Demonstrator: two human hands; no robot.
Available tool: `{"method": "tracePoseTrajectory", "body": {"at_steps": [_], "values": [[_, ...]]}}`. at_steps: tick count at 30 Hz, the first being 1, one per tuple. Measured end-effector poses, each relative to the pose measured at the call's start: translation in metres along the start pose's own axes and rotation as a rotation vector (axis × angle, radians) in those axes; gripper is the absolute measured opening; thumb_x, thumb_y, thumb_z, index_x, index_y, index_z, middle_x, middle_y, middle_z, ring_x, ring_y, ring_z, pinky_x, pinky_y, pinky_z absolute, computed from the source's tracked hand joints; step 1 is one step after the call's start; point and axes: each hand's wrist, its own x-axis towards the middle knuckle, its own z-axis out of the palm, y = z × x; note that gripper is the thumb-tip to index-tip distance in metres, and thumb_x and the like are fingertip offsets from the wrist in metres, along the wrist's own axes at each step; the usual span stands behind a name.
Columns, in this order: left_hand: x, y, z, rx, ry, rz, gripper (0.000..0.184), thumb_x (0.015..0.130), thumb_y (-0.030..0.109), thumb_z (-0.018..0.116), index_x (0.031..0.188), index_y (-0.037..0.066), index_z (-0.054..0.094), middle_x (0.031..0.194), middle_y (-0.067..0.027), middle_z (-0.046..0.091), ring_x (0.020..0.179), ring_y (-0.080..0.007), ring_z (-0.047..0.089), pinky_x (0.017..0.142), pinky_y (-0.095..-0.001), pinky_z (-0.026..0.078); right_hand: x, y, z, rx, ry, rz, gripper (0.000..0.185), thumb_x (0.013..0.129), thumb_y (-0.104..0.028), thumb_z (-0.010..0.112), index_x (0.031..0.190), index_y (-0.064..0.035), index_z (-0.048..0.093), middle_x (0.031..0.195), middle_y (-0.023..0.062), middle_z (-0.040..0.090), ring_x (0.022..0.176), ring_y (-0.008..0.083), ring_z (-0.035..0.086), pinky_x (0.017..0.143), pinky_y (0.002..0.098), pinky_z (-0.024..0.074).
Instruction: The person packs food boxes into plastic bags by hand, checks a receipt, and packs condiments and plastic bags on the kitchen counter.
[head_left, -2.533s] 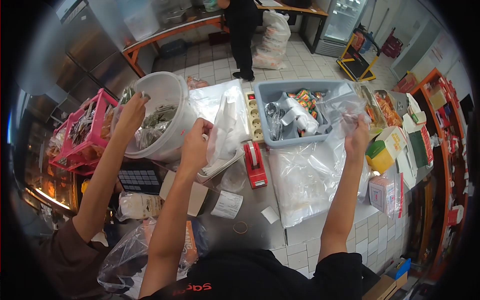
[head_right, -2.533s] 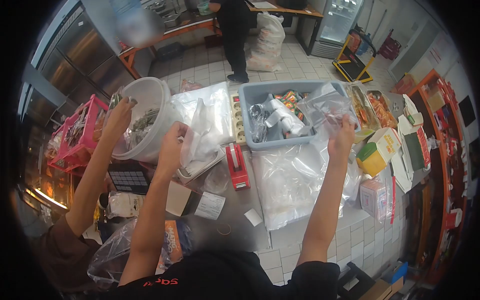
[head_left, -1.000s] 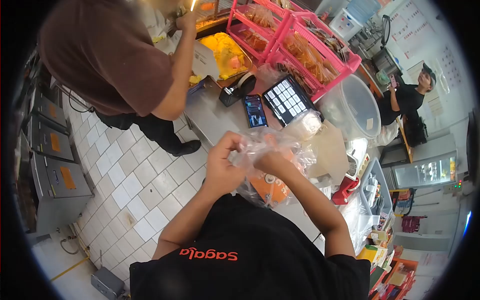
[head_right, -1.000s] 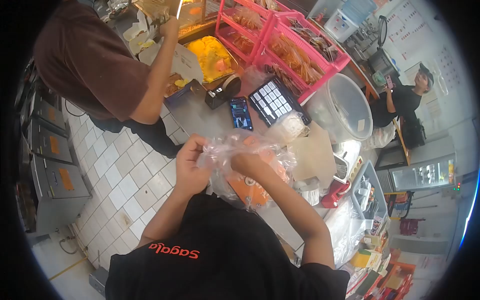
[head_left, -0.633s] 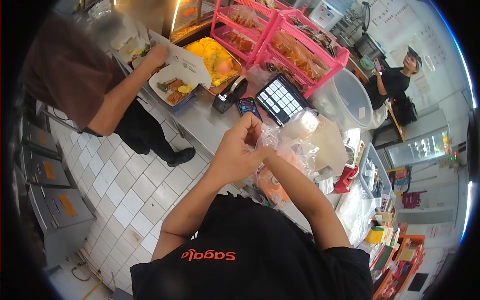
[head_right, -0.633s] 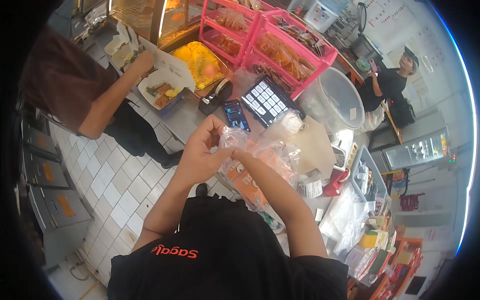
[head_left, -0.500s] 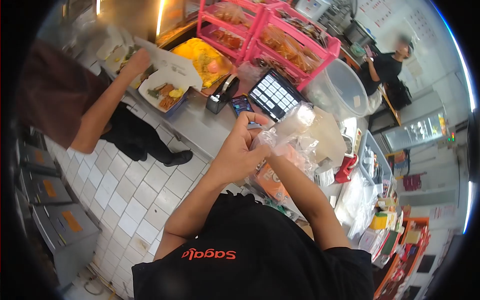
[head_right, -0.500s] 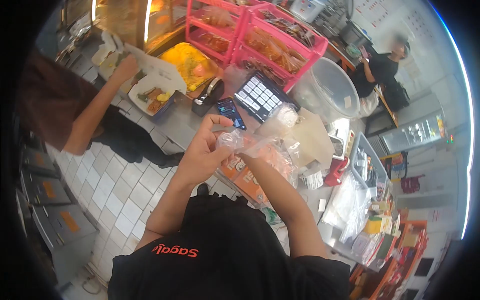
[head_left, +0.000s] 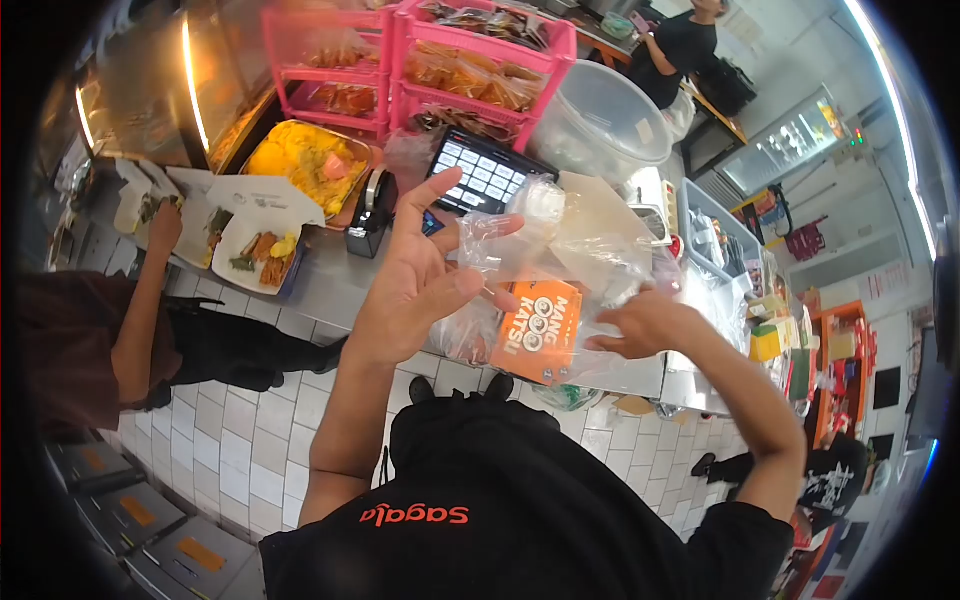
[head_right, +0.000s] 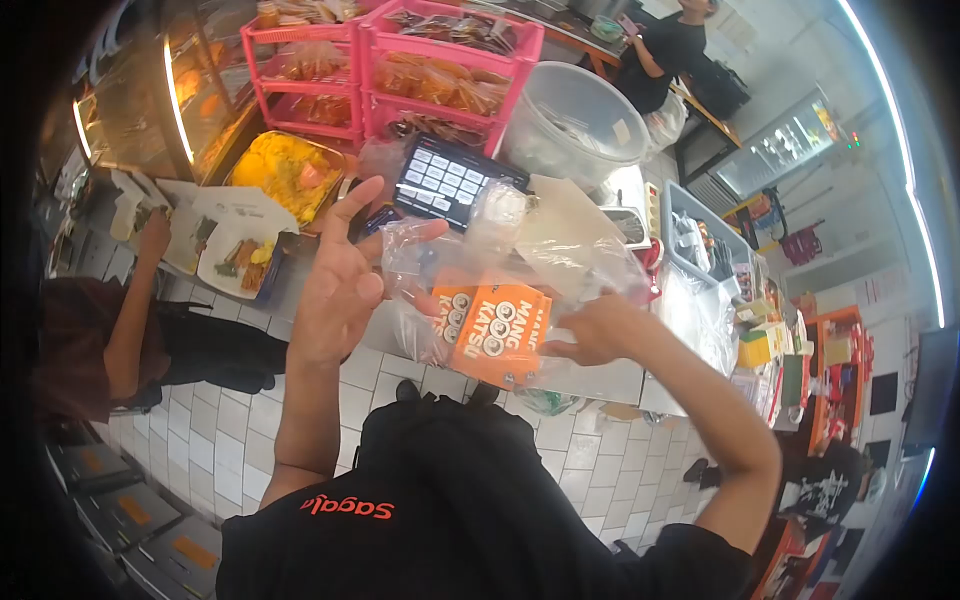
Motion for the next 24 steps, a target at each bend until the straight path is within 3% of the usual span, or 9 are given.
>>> {"method": "tracePoseTrajectory", "body": {"at_steps": [5,8,10,13,14,16,18,21,24], "values": [[0.013,0.0,0.009,0.026,-0.006,0.004,0.086,0.088,0.012,0.068,0.149,0.006,0.008,0.133,-0.0287,0.051,0.109,-0.0298,0.064,0.091,-0.0416,0.053,-0.087,-0.004,-0.039,-0.236,0.004,0.211,0.067,0.089,-0.067,0.049,0.097,-0.0052,0.073,0.08,0.0122,0.07,0.089,0.0289,0.065,0.097,0.0458,0.0381],[0.018,0.008,0.013,0.106,-0.053,-0.042,0.084,0.086,0.014,0.071,0.148,0.004,0.016,0.133,-0.026,0.053,0.108,-0.03,0.064,0.094,-0.0384,0.051,-0.119,0.003,-0.057,-0.163,-0.02,0.243,0.06,0.079,-0.064,0.064,0.092,-0.0067,0.074,0.085,0.0127,0.067,0.101,0.0257,0.06,0.098,0.046,0.0359],[0.021,0.02,0.014,0.38,-0.135,-0.065,0.083,0.083,0.015,0.075,0.146,0.003,0.022,0.132,-0.0245,0.054,0.108,-0.0289,0.064,0.093,-0.0375,0.05,-0.135,0.012,-0.044,-0.262,0.679,-0.092,0.051,0.067,-0.053,0.082,0.089,-0.0082,0.07,0.076,0.0057,0.062,0.093,0.0267,0.059,0.095,0.0453,0.0392],[0.021,0.048,-0.001,0.899,-0.321,-0.05,0.09,0.075,0.023,0.082,0.145,0.004,0.029,0.134,-0.0212,0.054,0.111,-0.0275,0.062,0.095,-0.0362,0.047,-0.142,0.011,-0.03,0.151,0.999,-0.235,0.056,0.054,-0.041,0.092,0.094,-0.01,0.068,0.086,0.0055,0.06,0.099,0.0282,0.055,0.095,0.0443,0.0395],[0.021,0.059,-0.01,1.152,-0.415,0.005,0.098,0.069,0.029,0.086,0.146,0.005,0.03,0.135,-0.0192,0.053,0.114,-0.0272,0.06,0.097,-0.0359,0.045,-0.143,0.026,-0.013,0.332,0.976,-0.302,0.086,0.054,-0.039,0.092,0.128,-0.0105,0.058,0.117,0.0092,0.056,0.118,0.0306,0.05,0.101,0.045,0.0366],[0.017,0.07,-0.025,1.408,-0.505,0.069,0.107,0.064,0.035,0.091,0.147,0.007,0.031,0.137,-0.0173,0.053,0.116,-0.027,0.058,0.099,-0.0356,0.042,-0.129,0.039,0.029,0.616,1.028,-0.281,0.102,0.051,-0.041,0.093,0.137,-0.0086,0.048,0.129,0.0112,0.05,0.125,0.0308,0.045,0.104,0.0465,0.0354],[-0.001,0.074,-0.034,1.113,-0.187,-0.108,0.123,0.054,0.045,0.093,0.151,0.009,0.027,0.141,-0.0164,0.049,0.127,-0.0286,0.051,0.106,-0.0365,0.037,-0.099,0.058,0.086,0.862,0.878,-0.252,0.136,0.047,-0.046,0.096,0.152,-0.0043,0.02,0.155,0.0151,0.027,0.139,0.03,0.033,0.109,0.0467,0.032],[-0.021,0.024,-0.061,1.292,-0.241,-0.173,0.125,0.052,0.047,0.093,0.15,0.008,0.026,0.138,-0.0133,0.052,0.126,-0.0263,0.051,0.103,-0.038,0.039,-0.012,0.048,0.176,1.198,0.798,-0.426,0.121,0.056,-0.05,0.091,0.149,-0.004,0.029,0.152,0.018,0.033,0.139,0.0324,0.034,0.111,0.0459,0.0311],[-0.027,-0.057,-0.051,1.283,-0.246,-0.12,0.108,0.059,0.043,0.091,0.146,0.006,0.038,0.133,-0.0109,0.057,0.119,-0.0251,0.055,0.099,-0.0387,0.043,0.052,0.018,0.17,1.056,0.664,-0.409,0.111,0.06,-0.052,0.087,0.146,-0.0048,0.034,0.149,0.0181,0.036,0.137,0.0333,0.036,0.111,0.0459,0.0313]]}}
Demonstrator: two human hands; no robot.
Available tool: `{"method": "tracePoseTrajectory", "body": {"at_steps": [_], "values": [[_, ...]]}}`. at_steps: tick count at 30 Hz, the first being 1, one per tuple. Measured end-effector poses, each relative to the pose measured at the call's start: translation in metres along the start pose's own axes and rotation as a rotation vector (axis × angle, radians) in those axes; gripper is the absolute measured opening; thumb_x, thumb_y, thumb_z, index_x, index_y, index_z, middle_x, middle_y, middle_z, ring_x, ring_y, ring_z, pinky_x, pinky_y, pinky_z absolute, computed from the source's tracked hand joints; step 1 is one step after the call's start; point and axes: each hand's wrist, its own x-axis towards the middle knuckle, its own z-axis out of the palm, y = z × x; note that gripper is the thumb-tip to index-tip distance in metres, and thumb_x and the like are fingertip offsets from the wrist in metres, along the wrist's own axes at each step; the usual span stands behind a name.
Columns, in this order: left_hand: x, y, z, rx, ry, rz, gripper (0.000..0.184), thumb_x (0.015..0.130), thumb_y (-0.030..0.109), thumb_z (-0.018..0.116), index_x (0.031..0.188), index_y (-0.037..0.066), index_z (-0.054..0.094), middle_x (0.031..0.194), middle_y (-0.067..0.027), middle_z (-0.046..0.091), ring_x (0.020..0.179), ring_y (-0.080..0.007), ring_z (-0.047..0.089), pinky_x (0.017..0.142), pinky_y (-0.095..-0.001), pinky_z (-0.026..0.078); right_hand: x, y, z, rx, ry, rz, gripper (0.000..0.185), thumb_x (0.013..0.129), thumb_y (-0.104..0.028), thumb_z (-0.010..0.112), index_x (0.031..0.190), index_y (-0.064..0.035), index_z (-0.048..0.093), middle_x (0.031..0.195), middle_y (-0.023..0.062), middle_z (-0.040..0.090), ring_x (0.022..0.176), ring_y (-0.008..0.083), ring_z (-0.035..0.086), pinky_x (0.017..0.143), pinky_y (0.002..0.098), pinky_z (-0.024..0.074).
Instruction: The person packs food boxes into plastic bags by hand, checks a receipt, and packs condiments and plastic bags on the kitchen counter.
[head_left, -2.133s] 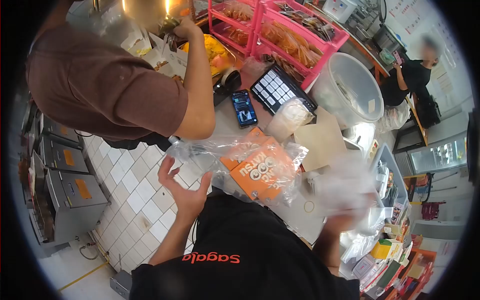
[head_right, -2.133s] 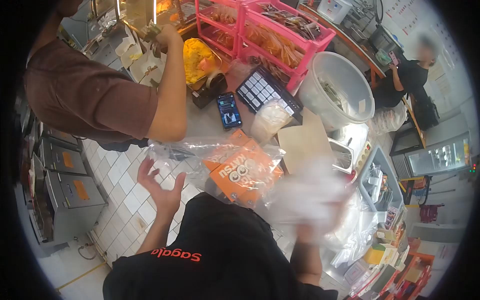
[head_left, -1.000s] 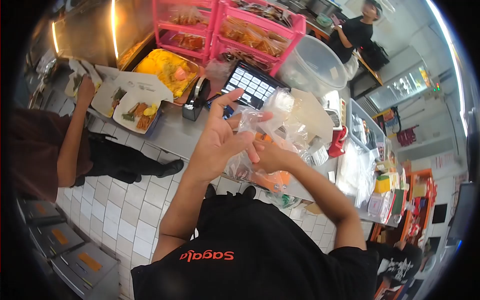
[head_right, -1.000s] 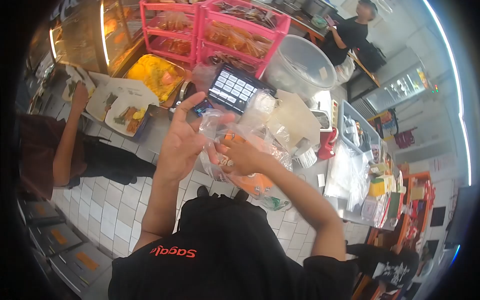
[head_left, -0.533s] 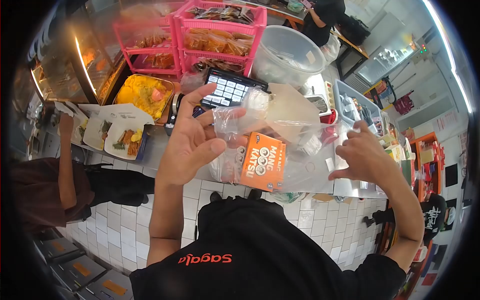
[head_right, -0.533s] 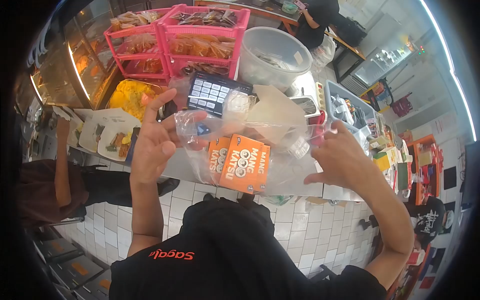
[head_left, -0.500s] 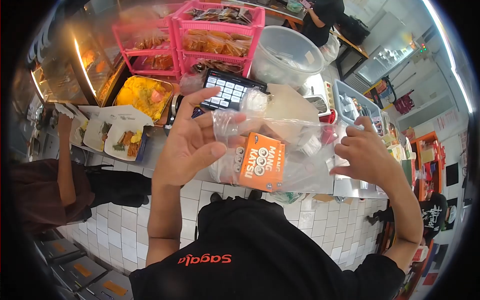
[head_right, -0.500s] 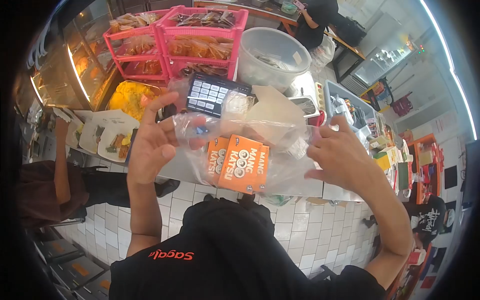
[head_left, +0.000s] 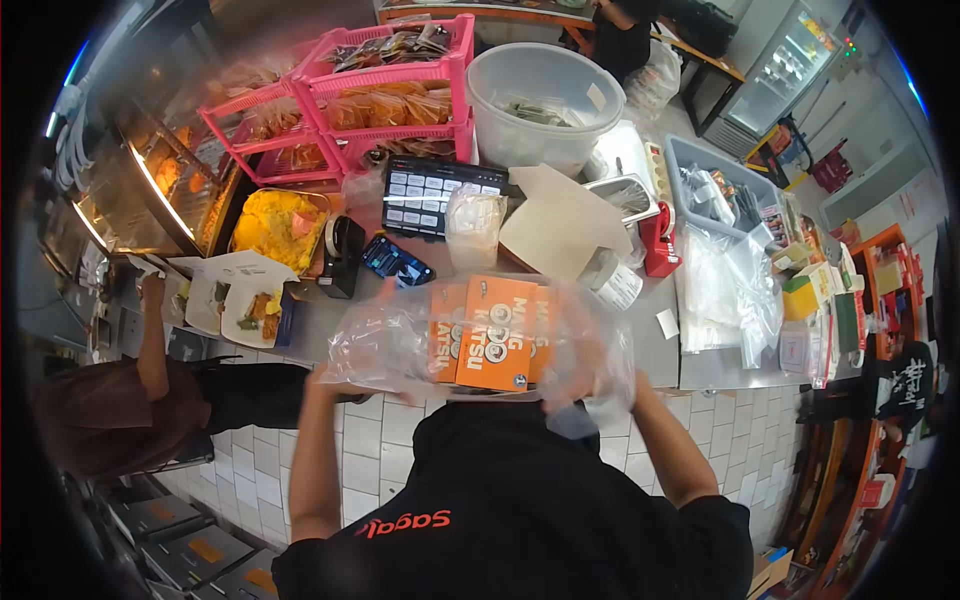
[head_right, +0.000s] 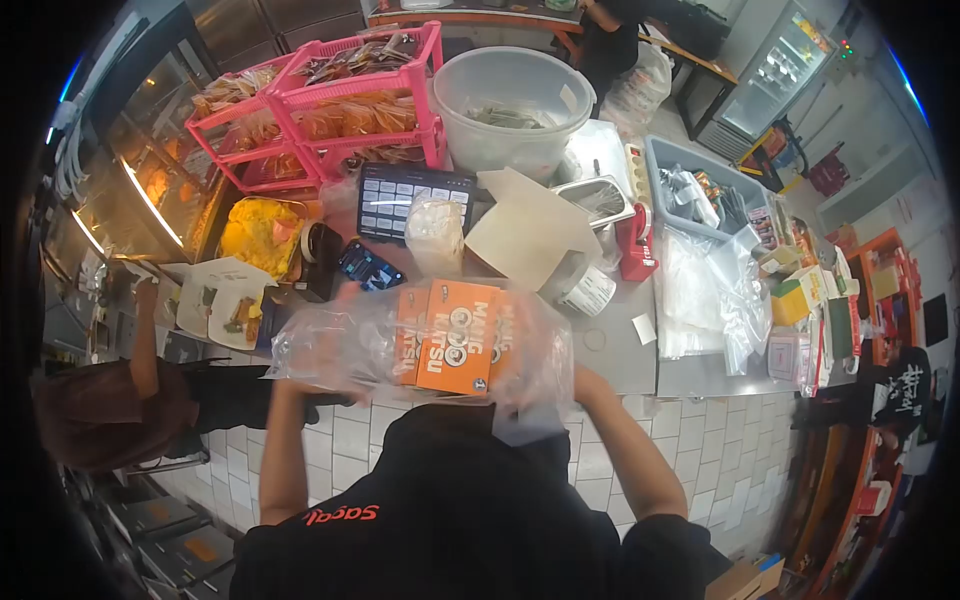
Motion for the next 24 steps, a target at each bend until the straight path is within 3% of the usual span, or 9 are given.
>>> {"method": "tracePoseTrajectory", "body": {"at_steps": [2,5,6,8,11,15,19,22,24], "values": [[0.01,-0.033,0.05,-0.055,-0.105,-0.169,0.102,0.062,0.043,0.089,0.143,0.003,0.04,0.14,-0.0169,0.049,0.131,-0.0297,0.043,0.108,-0.0398,0.034,0.039,0.003,0.02,-0.128,-0.06,-0.003,0.105,0.063,-0.052,0.084,0.144,-0.0053,0.037,0.147,0.0182,0.039,0.135,0.0339,0.038,0.111,0.0459,0.0314],[0.059,-0.051,0.105,0.109,-0.164,0.071,0.053,0.075,0.023,0.079,0.122,0.004,0.062,0.126,-0.0189,0.06,0.125,-0.0341,0.051,0.105,-0.0406,0.038,0.086,0.005,0.041,-0.321,-0.122,0.047,0.095,0.067,-0.054,0.08,0.141,-0.0061,0.043,0.144,0.0183,0.043,0.134,0.0347,0.04,0.111,0.046,0.0316],[0.067,-0.036,0.111,0.121,-0.154,0.073,0.053,0.075,0.023,0.079,0.122,0.004,0.062,0.126,-0.0189,0.06,0.125,-0.0341,0.051,0.105,-0.0406,0.038,0.095,0.004,0.045,-0.377,-0.098,0.014,0.092,0.069,-0.054,0.079,0.14,-0.0064,0.045,0.143,0.0184,0.044,0.133,0.035,0.04,0.111,0.046,0.0317],[0.073,-0.005,0.113,-0.069,0.153,0.031,0.037,0.073,0.014,0.077,0.107,0.001,0.066,0.11,-0.0174,0.066,0.105,-0.0352,0.06,0.093,-0.0411,0.046,0.099,0.002,0.052,-0.432,0.161,-0.297,0.081,0.073,-0.054,0.075,0.135,-0.0076,0.052,0.137,0.0187,0.051,0.128,0.0363,0.046,0.11,0.0462,0.033],[0.071,-0.011,0.117,-0.049,0.152,-0.021,0.037,0.072,0.014,0.078,0.105,0.003,0.067,0.104,-0.0146,0.066,0.106,-0.0339,0.057,0.095,-0.0415,0.044,0.103,0.004,0.065,-0.229,0.305,-0.205,0.038,0.081,-0.037,0.069,0.107,-0.0102,0.065,0.11,0.0146,0.063,0.106,0.0351,0.057,0.096,0.0474,0.0416],[0.075,0.008,0.101,0.071,0.074,0.04,0.036,0.072,0.018,0.079,0.102,0.004,0.067,0.106,-0.0145,0.063,0.11,-0.0342,0.052,0.099,-0.0429,0.04,0.107,-0.011,0.061,-0.359,0.349,-0.206,0.028,0.082,-0.03,0.068,0.101,-0.0106,0.064,0.108,0.0128,0.062,0.106,0.0344,0.056,0.092,0.0476,0.0435],[0.069,0.003,0.087,-0.046,0.221,0.089,0.08,0.063,0.044,0.086,0.125,0.005,0.056,0.134,-0.019,0.046,0.126,-0.0388,0.04,0.106,-0.0486,0.031,0.108,-0.01,0.049,-0.275,0.295,-0.247,0.03,0.084,-0.026,0.065,0.111,-0.0117,0.063,0.114,0.0129,0.061,0.11,0.0343,0.054,0.097,0.0476,0.0411],[0.053,-0.012,0.088,0.095,-0.081,-0.097,0.127,0.048,0.074,0.08,0.145,0.004,0.039,0.153,-0.0252,0.026,0.146,-0.042,0.011,0.116,-0.0528,0.007,0.11,-0.008,0.055,-0.081,0.19,-0.134,0.045,0.085,-0.026,0.064,0.127,-0.0118,0.057,0.129,0.0155,0.055,0.122,0.0342,0.048,0.107,0.0465,0.0347],[0.059,-0.003,0.106,0.277,-0.097,-0.071,0.12,0.052,0.071,0.081,0.144,0.004,0.042,0.152,-0.0239,0.029,0.145,-0.0409,0.015,0.116,-0.0529,0.009,0.105,-0.031,0.049,-0.338,0.296,-0.235,0.052,0.086,-0.029,0.061,0.133,-0.0108,0.053,0.136,0.0182,0.051,0.13,0.0346,0.043,0.111,0.0452,0.0305]]}}
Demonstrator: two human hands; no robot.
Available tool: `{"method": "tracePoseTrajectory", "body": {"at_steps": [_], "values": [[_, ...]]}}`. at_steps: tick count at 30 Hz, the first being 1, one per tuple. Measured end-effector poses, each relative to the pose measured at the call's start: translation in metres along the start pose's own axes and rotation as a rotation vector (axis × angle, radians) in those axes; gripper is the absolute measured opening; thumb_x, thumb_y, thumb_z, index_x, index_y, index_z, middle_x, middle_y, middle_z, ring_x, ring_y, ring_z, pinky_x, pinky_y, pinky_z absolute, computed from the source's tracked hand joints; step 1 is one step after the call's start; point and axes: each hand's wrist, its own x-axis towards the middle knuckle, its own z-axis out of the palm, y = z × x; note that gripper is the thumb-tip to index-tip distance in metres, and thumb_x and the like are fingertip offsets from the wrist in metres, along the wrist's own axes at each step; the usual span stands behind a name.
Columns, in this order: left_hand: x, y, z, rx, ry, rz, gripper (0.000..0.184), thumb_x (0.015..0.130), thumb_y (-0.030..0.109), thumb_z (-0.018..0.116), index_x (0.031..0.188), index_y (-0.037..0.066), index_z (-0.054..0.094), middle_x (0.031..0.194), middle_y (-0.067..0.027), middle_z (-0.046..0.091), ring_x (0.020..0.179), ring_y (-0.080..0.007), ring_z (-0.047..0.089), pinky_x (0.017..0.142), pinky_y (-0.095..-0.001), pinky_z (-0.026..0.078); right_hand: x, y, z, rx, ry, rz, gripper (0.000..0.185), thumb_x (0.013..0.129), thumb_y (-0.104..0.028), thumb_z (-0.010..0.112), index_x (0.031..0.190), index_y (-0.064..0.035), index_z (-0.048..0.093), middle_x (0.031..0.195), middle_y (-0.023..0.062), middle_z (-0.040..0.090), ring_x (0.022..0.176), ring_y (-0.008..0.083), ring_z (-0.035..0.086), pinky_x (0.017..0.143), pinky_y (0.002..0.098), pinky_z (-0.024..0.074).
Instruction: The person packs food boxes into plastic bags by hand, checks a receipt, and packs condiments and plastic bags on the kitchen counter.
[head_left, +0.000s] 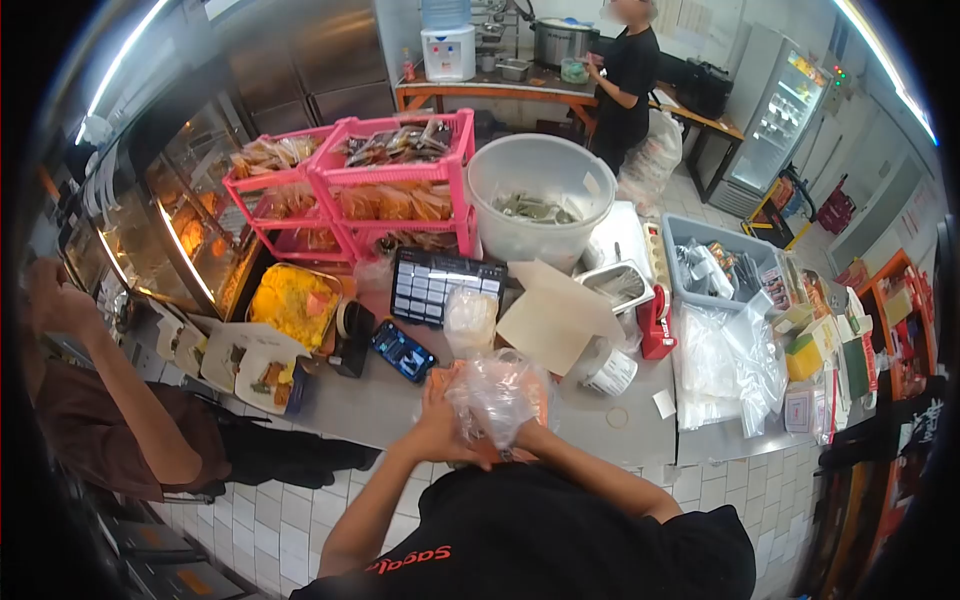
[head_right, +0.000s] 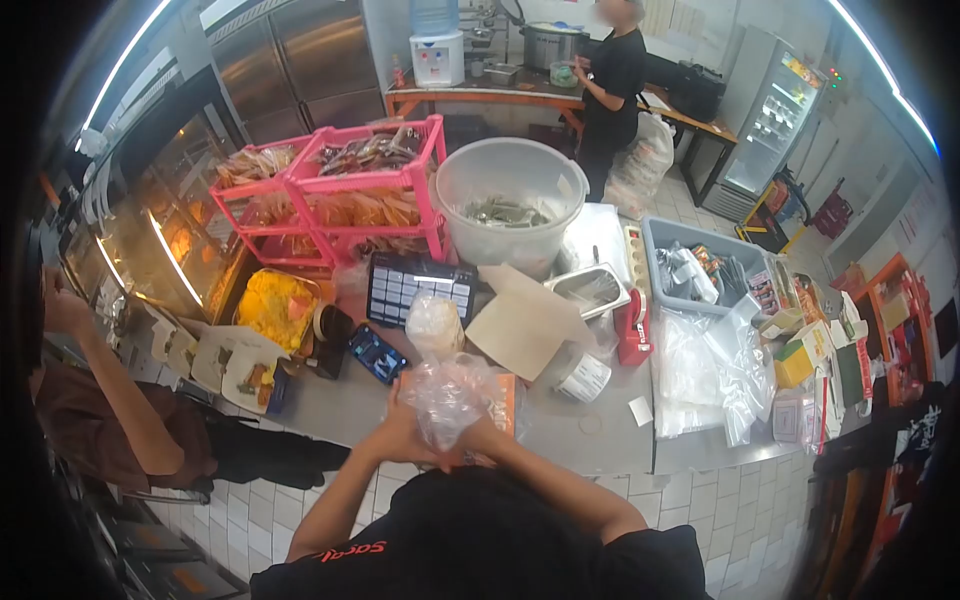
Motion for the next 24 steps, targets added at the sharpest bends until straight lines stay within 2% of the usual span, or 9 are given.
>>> {"method": "tracePoseTrajectory", "body": {"at_steps": [1,2,6,9,12,13,15,17,24], "values": [[0.0,0.007,0.008,0.173,-0.009,0.002,0.113,0.055,0.067,0.081,0.142,0.005,0.044,0.15,-0.0226,0.033,0.144,-0.0399,0.019,0.115,-0.0531,0.011,0.004,-0.012,-0.008,-0.3,0.099,-0.137,0.054,0.086,-0.031,0.06,0.135,-0.0101,0.051,0.139,0.0198,0.048,0.133,0.0349,0.04,0.113,0.0445,0.0285],[-0.006,-0.008,0.034,0.179,-0.007,0.01,0.113,0.055,0.067,0.081,0.142,0.005,0.044,0.15,-0.0226,0.033,0.144,-0.0399,0.019,0.115,-0.0531,0.011,-0.004,0.041,0.062,0.245,0.242,0.042,0.051,0.084,-0.03,0.059,0.129,-0.008,0.058,0.127,0.0217,0.057,0.123,0.0371,0.051,0.109,0.0494,0.033],[-0.004,-0.041,0.084,-0.335,-0.152,-0.132,0.092,0.062,0.057,0.081,0.134,0.008,0.052,0.142,-0.0188,0.043,0.136,-0.0393,0.029,0.111,-0.0535,0.015,-0.008,0.02,0.065,0.325,0.197,0.345,0.037,0.08,-0.023,0.06,0.111,-0.004,0.068,0.106,0.021,0.068,0.102,0.0396,0.063,0.096,0.0525,0.0444],[-0.002,-0.041,0.081,-0.349,-0.063,-0.112,0.079,0.066,0.053,0.078,0.127,0.009,0.053,0.131,-0.0172,0.046,0.126,-0.0375,0.034,0.104,-0.0518,0.02,-0.011,0.02,0.081,-0.315,0.259,-0.162,0.025,0.079,-0.021,0.062,0.091,-0.0019,0.073,0.086,0.0207,0.07,0.083,0.0384,0.068,0.078,0.0522,0.0503],[0.001,-0.044,0.076,-0.348,-0.012,-0.097,0.067,0.069,0.049,0.075,0.119,0.01,0.055,0.12,-0.0156,0.049,0.115,-0.0358,0.04,0.097,-0.0502,0.024,-0.001,0.007,0.083,-0.294,-0.065,0.233,0.023,0.082,-0.02,0.062,0.092,-0.0015,0.072,0.087,0.0214,0.07,0.087,0.0384,0.068,0.077,0.0506,0.0505],[0.003,-0.046,0.074,-0.341,-0.005,-0.094,0.063,0.07,0.048,0.074,0.117,0.01,0.055,0.117,-0.0151,0.05,0.111,-0.0352,0.041,0.094,-0.0496,0.025,0.01,-0.02,0.045,-0.184,-0.387,0.311,0.027,0.084,-0.017,0.058,0.104,-0.0017,0.067,0.103,0.0207,0.065,0.1,0.0342,0.062,0.088,0.0465,0.0466],[0.007,-0.047,0.072,-0.322,0.003,-0.087,0.055,0.072,0.045,0.073,0.112,0.01,0.056,0.11,-0.014,0.052,0.104,-0.034,0.045,0.089,-0.0485,0.028,0.008,-0.027,0.034,-0.068,-0.701,0.386,0.034,0.086,-0.015,0.054,0.117,-0.0019,0.062,0.119,0.0199,0.06,0.113,0.0301,0.057,0.098,0.0425,0.0427],[0.01,-0.045,0.071,-0.296,0.005,-0.075,0.048,0.074,0.042,0.071,0.107,0.011,0.057,0.103,-0.0129,0.054,0.097,-0.0329,0.048,0.084,-0.0474,0.031,-0.015,0.005,0.081,0.29,-0.129,0.035,0.031,0.09,-0.02,0.054,0.115,-0.0051,0.063,0.118,0.0182,0.06,0.111,0.0286,0.057,0.094,0.0435,0.0428],[0.034,-0.041,0.078,-0.121,0.146,-0.002,0.022,0.081,0.033,0.065,0.09,0.012,0.061,0.078,-0.0092,0.062,0.072,-0.0288,0.06,0.067,-0.0435,0.042,-0.03,-0.018,0.011,0.446,-0.078,0.112,0.044,0.08,-0.023,0.07,0.116,-0.0013,0.058,0.114,0.0198,0.057,0.108,0.035,0.056,0.097,0.0464,0.0425]]}}
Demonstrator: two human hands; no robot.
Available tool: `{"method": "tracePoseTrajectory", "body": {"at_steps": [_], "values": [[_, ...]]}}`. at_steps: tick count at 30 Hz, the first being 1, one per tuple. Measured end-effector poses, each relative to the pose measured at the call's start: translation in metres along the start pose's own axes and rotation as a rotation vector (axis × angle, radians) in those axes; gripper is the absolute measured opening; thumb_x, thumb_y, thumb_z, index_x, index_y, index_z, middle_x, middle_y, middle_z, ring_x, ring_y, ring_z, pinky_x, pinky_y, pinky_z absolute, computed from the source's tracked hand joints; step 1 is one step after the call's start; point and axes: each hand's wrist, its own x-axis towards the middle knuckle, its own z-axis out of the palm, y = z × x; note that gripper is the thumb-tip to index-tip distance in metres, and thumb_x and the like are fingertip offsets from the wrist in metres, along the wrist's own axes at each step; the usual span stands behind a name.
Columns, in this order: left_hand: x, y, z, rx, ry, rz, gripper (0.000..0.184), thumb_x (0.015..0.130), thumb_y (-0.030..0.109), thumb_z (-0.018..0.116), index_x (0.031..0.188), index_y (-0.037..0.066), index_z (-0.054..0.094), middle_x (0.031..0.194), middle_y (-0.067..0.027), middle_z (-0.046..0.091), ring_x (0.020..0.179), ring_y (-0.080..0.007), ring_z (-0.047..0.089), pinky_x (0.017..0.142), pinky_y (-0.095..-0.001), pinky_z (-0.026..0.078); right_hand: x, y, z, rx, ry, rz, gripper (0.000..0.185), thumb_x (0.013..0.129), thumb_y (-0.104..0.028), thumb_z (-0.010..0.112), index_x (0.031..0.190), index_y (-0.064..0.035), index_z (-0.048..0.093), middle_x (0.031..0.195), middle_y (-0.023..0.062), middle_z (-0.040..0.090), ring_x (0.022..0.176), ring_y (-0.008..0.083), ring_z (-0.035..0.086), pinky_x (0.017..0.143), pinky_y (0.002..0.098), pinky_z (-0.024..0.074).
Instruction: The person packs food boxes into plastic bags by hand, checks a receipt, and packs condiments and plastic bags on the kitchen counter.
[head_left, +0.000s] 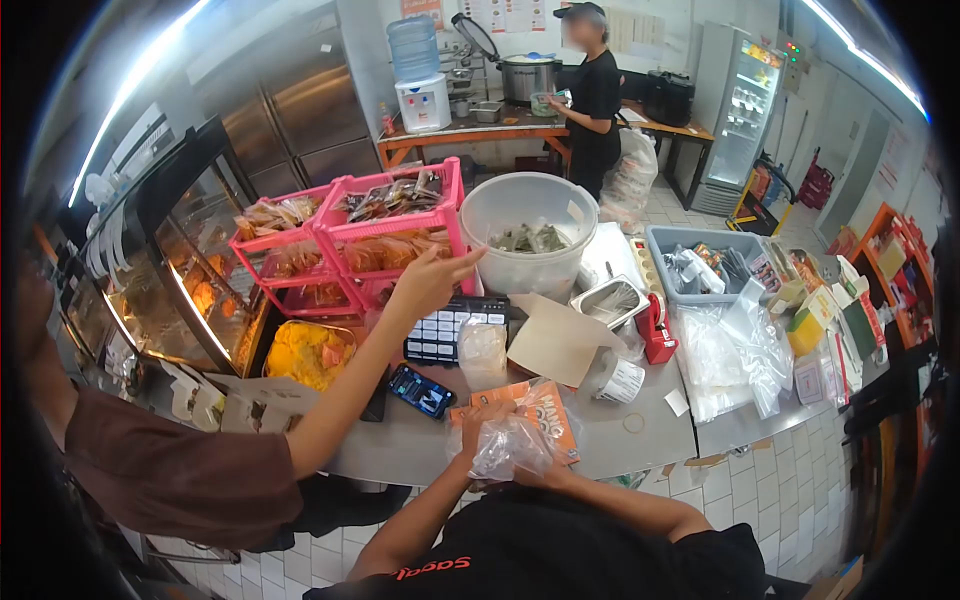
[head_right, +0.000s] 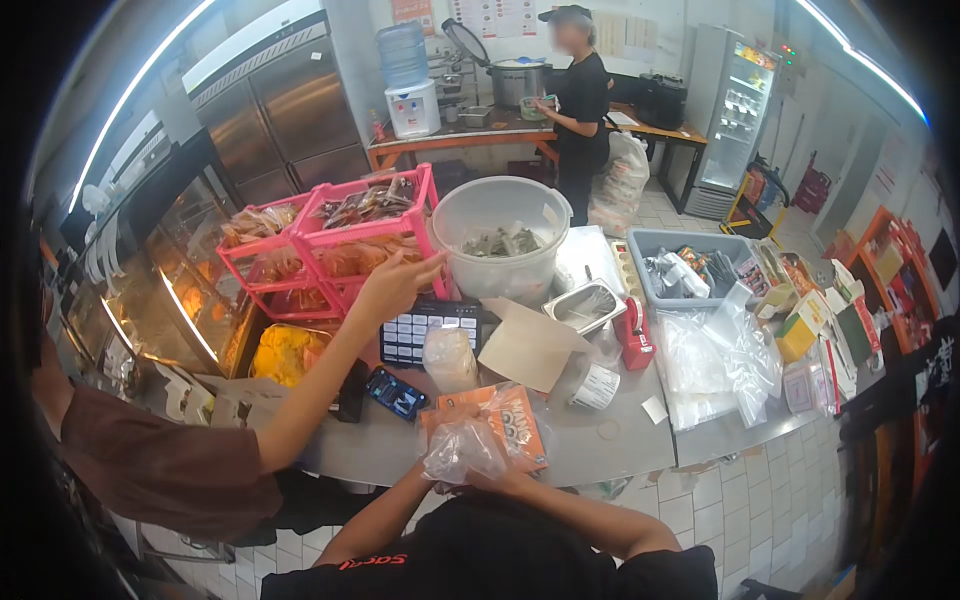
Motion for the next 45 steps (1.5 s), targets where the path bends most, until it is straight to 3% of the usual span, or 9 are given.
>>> {"method": "tracePoseTrajectory", "body": {"at_steps": [6,11,15,23,27,29,34,37,45], "values": [[0.009,0.038,-0.051,0.073,-0.23,-0.003,0.021,0.094,0.027,0.059,0.087,0.007,0.059,0.08,-0.0071,0.06,0.072,-0.0172,0.057,0.066,-0.0338,0.047,-0.027,-0.04,0.018,0.021,0.531,-0.126,0.061,0.075,-0.02,0.08,0.123,-0.0001,0.049,0.121,0.0221,0.05,0.112,0.0394,0.052,0.1,0.0468,0.0413],[-0.014,-0.001,-0.015,-0.271,-0.264,-0.1,0.019,0.09,0.027,0.059,0.094,0.009,0.065,0.083,-0.0107,0.066,0.077,-0.0265,0.065,0.074,-0.0402,0.049,-0.084,-0.029,0.016,-0.216,0.503,-0.026,0.075,0.071,-0.019,0.085,0.131,-0.0033,0.044,0.129,0.0195,0.05,0.12,0.0372,0.051,0.103,0.0465,0.0397],[-0.04,0.0,0.011,-0.502,-0.097,-0.012,0.043,0.094,0.035,0.057,0.126,0.007,0.058,0.124,-0.0149,0.058,0.119,-0.0255,0.052,0.102,-0.0414,0.042,-0.122,-0.015,-0.007,-0.318,0.495,-0.109,0.071,0.066,-0.023,0.087,0.126,-0.008,0.052,0.128,0.0182,0.05,0.124,0.0362,0.046,0.103,0.0456,0.0384],[0.002,0.035,0.02,-0.284,-0.146,0.046,0.039,0.094,0.023,0.058,0.127,0.004,0.052,0.118,-0.0087,0.059,0.108,-0.0236,0.058,0.093,-0.0393,0.048,-0.173,-0.001,-0.101,-0.762,0.632,-0.266,0.09,0.059,-0.037,0.092,0.133,-0.0152,0.045,0.142,0.0215,0.038,0.129,0.0435,0.041,0.1,0.0541,0.0399],[0.037,0.117,-0.038,-0.078,-0.082,0.096,0.037,0.091,0.022,0.058,0.123,0.004,0.054,0.112,-0.0098,0.062,0.102,-0.0257,0.061,0.089,-0.0413,0.049,-0.157,0.023,-0.164,-0.428,0.779,-0.458,0.12,0.057,-0.061,0.086,0.148,-0.0117,0.027,0.154,0.0261,0.019,0.139,0.0448,0.03,0.108,0.0531,0.0341],[0.051,0.168,-0.068,0.014,-0.086,0.148,0.037,0.09,0.022,0.059,0.122,0.004,0.056,0.109,-0.0104,0.063,0.1,-0.0268,0.062,0.088,-0.0423,0.05,-0.144,0.004,-0.181,0.404,0.799,-0.522,0.126,0.059,-0.056,0.088,0.15,-0.0029,0.019,0.153,0.0253,0.019,0.143,0.0384,0.024,0.112,0.0514,0.0313],[0.089,0.315,-0.112,0.29,-0.279,0.384,0.036,0.087,0.021,0.06,0.118,0.003,0.058,0.102,-0.0118,0.066,0.093,-0.0294,0.065,0.083,-0.0448,0.051,-0.143,0.016,-0.237,0.47,0.967,-0.548,0.081,0.087,-0.073,0.047,0.113,0.0029,0.056,0.119,0.0204,0.059,0.111,0.0282,0.059,0.095,0.0418,0.0458],[0.115,0.386,-0.101,0.472,-0.474,0.48,0.035,0.085,0.02,0.06,0.115,0.002,0.06,0.098,-0.0126,0.068,0.09,-0.0309,0.067,0.08,-0.0463,0.052,-0.129,0.059,-0.26,0.956,0.775,-0.399,0.068,0.093,-0.064,0.047,0.112,0.0005,0.056,0.11,0.0158,0.062,0.1,0.021,0.061,0.086,0.037,0.05],[0.163,0.466,-0.032,0.76,-0.944,0.583,0.027,0.073,0.014,0.06,0.096,0.0,0.065,0.078,-0.0164,0.068,0.073,-0.0346,0.068,0.066,-0.0474,0.052,-0.134,-0.002,-0.266,0.902,0.518,-0.267,0.054,0.094,-0.053,0.052,0.114,-0.002,0.056,0.104,0.0114,0.064,0.09,0.0174,0.063,0.079,0.0336,0.0521]]}}
